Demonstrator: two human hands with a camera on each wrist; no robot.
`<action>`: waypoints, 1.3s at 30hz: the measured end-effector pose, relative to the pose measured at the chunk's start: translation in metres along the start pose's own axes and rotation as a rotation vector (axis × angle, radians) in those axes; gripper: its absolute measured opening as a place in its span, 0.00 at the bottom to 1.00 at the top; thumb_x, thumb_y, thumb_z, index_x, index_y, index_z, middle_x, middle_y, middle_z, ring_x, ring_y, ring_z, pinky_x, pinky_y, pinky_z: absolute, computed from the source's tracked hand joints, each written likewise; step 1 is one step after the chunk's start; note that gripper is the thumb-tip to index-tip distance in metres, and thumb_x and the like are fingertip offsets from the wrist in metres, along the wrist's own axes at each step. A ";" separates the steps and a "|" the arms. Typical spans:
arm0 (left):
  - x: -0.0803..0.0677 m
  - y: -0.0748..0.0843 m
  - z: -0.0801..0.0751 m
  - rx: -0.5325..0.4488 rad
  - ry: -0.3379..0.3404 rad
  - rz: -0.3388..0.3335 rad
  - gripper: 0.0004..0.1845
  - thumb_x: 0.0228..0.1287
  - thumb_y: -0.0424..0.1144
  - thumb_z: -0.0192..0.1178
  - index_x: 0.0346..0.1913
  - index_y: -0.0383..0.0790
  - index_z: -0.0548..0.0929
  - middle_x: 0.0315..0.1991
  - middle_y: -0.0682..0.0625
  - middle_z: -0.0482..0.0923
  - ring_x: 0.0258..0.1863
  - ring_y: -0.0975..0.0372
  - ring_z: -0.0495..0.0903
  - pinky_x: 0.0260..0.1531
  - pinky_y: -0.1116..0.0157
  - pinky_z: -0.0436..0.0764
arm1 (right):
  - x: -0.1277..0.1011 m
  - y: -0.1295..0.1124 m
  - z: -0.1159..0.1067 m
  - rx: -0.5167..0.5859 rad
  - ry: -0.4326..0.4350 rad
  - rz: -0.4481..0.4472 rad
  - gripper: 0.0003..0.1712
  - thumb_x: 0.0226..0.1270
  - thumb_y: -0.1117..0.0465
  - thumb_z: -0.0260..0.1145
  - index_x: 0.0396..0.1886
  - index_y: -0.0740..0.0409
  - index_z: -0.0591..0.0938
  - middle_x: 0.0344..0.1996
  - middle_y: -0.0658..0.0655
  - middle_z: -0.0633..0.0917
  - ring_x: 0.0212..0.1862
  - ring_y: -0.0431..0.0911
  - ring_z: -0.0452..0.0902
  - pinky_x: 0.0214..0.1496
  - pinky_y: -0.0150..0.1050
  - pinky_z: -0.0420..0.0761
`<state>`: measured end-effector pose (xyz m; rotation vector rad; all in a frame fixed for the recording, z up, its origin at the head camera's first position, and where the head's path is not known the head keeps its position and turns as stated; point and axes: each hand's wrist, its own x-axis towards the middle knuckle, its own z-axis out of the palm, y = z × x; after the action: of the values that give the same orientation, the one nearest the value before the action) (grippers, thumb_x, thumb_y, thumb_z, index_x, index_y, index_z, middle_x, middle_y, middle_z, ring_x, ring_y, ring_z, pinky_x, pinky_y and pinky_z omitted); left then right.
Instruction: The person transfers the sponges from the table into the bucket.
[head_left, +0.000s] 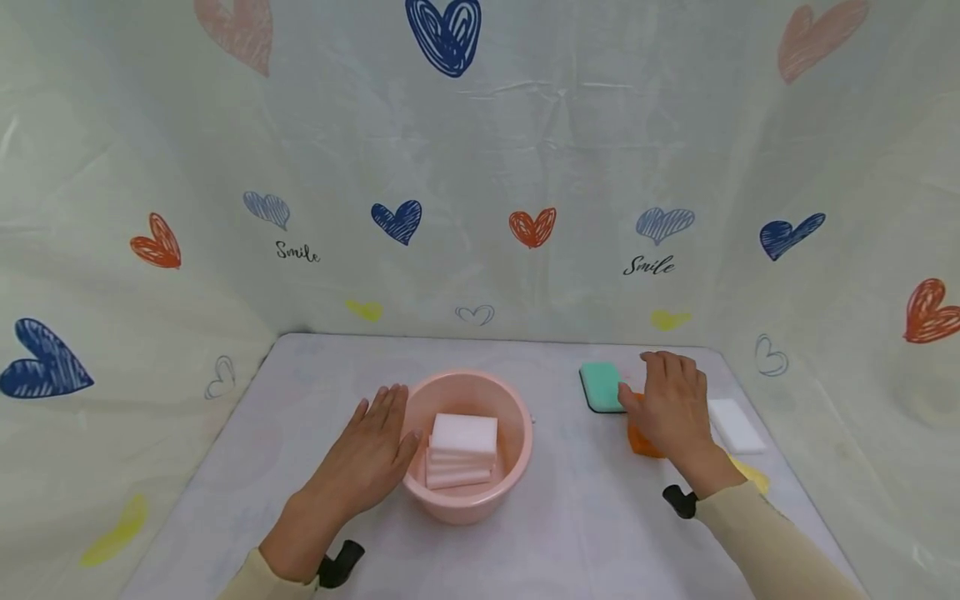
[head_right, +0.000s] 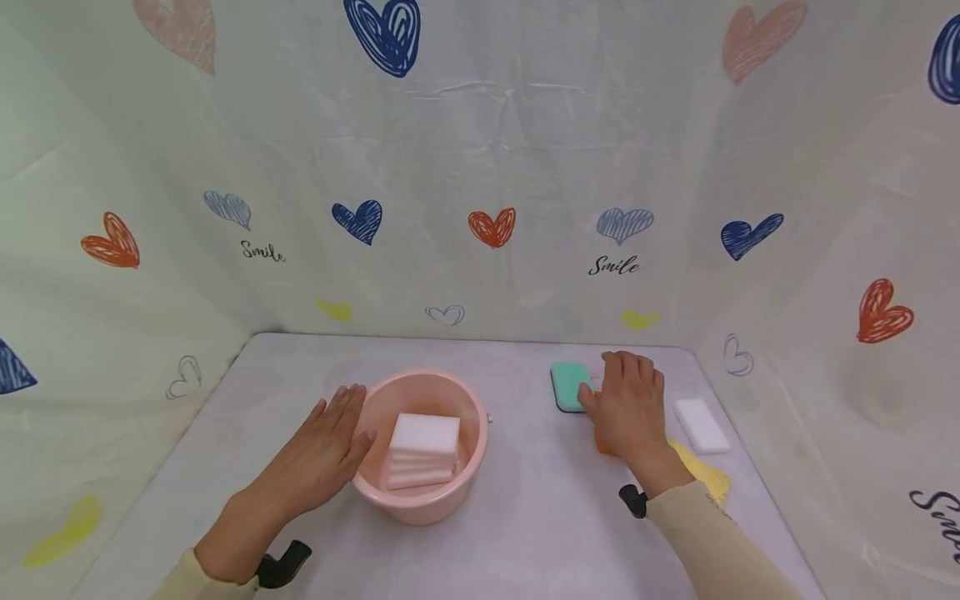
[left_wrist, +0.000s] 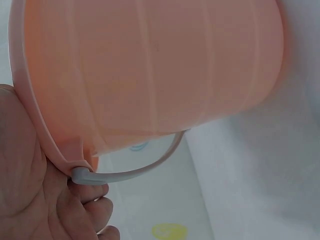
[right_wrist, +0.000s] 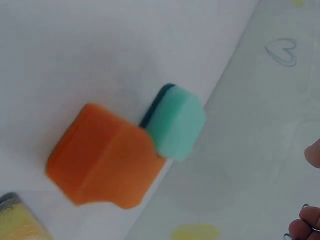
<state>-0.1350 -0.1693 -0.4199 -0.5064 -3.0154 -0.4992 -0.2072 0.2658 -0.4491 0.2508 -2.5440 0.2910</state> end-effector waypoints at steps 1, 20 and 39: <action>0.000 0.000 0.000 -0.003 0.000 0.000 0.37 0.85 0.49 0.48 0.80 0.24 0.57 0.81 0.30 0.58 0.83 0.39 0.55 0.80 0.39 0.56 | -0.003 0.006 0.000 -0.019 -0.011 0.019 0.34 0.63 0.55 0.74 0.60 0.74 0.75 0.55 0.74 0.77 0.58 0.70 0.67 0.54 0.64 0.70; -0.001 0.001 -0.003 -0.007 -0.031 -0.015 0.37 0.85 0.50 0.47 0.81 0.24 0.56 0.82 0.31 0.56 0.83 0.39 0.53 0.81 0.39 0.54 | -0.047 0.115 -0.007 -0.150 -0.245 0.300 0.35 0.68 0.53 0.70 0.51 0.83 0.69 0.49 0.84 0.70 0.49 0.75 0.61 0.46 0.70 0.66; -0.001 0.004 -0.006 0.004 -0.055 -0.029 0.38 0.85 0.49 0.47 0.81 0.24 0.54 0.82 0.31 0.55 0.84 0.40 0.52 0.81 0.39 0.53 | -0.078 0.165 -0.006 -0.209 -0.449 0.439 0.37 0.66 0.47 0.71 0.36 0.81 0.69 0.31 0.78 0.70 0.39 0.72 0.66 0.36 0.64 0.68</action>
<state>-0.1324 -0.1678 -0.4130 -0.4853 -3.0798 -0.4895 -0.1792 0.4350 -0.5131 -0.3697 -3.0317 0.1376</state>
